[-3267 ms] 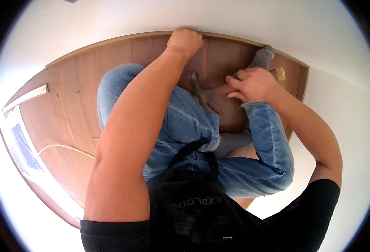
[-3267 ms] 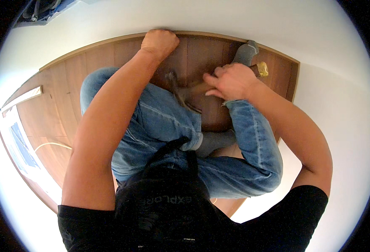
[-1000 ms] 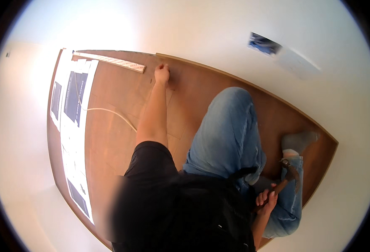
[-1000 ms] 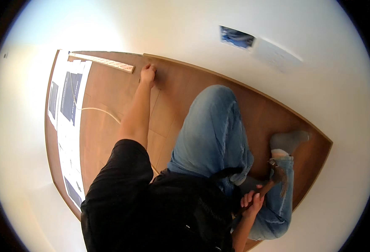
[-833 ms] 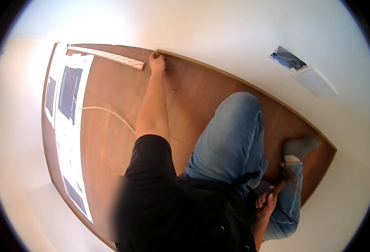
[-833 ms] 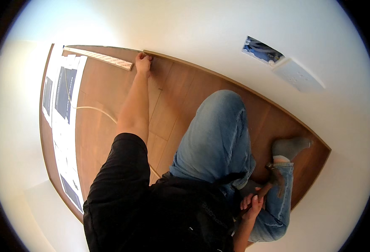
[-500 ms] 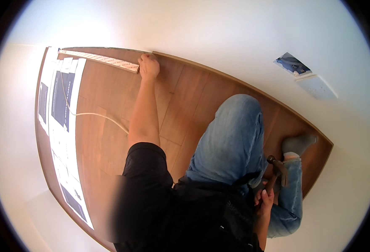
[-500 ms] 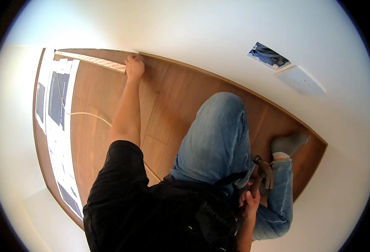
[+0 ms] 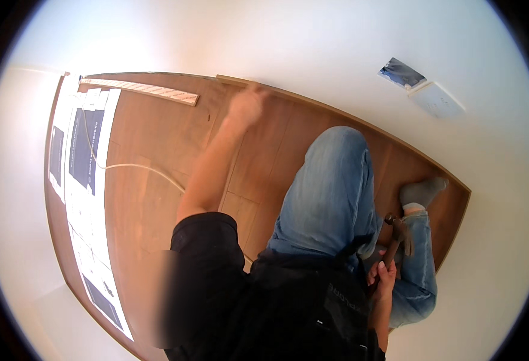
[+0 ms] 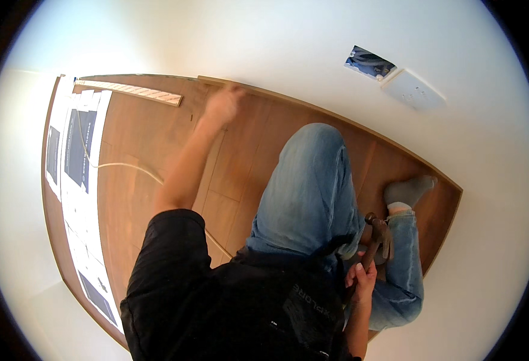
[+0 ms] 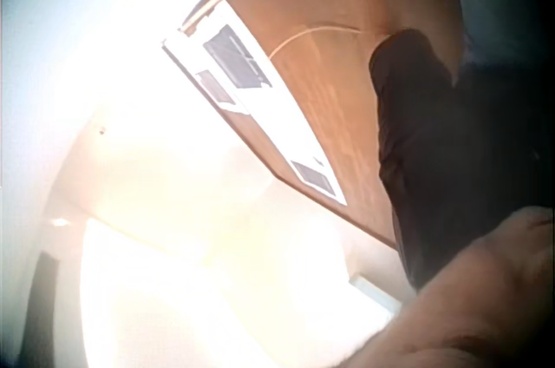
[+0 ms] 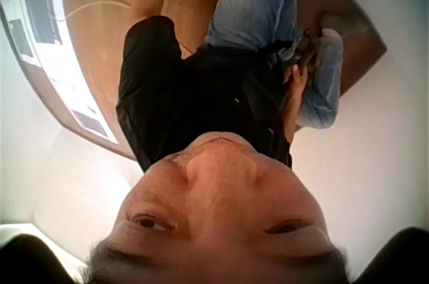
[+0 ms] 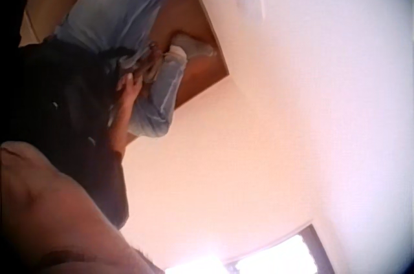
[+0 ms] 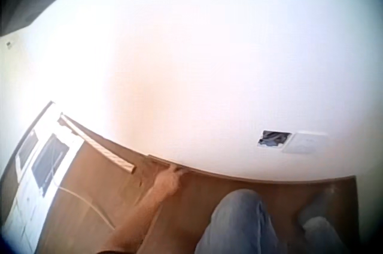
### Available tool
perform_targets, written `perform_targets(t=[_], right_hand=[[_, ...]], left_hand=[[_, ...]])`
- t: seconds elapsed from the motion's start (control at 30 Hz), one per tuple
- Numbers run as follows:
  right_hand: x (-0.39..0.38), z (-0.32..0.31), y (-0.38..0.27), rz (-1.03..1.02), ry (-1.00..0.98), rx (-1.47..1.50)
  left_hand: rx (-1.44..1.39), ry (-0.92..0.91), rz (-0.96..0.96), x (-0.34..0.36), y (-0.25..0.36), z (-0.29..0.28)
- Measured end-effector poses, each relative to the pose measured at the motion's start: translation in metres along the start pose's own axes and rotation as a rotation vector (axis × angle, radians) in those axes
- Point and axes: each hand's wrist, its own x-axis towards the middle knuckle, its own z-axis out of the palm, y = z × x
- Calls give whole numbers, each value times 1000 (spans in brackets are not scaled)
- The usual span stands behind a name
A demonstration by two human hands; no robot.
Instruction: The person positions wooden baseboard trim against a wall and secures it using a hammer and a nail gun while sitting on the floor.
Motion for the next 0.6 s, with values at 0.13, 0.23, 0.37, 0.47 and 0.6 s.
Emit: perform_targets(t=[0.13, 0.23, 0.37, 0.47, 0.6], right_hand=[[-15, -3, -3, -25, 31, -2], [-29, -3, 1, -122, 15, 74], [-71, -28, -3, -253, 48, 141], [-105, -55, -16, -408, 178, 263], [-185, -124, -8, -528, 543, 100]], left_hand=[[-530, 1, 6, -55, 98, -18], [-661, -27, -155, -107, 102, 5], [-643, -228, -247, -146, 104, 29], [-667, -294, -180, -147, 109, 36], [-1063, -285, -240, -119, 153, 9]])
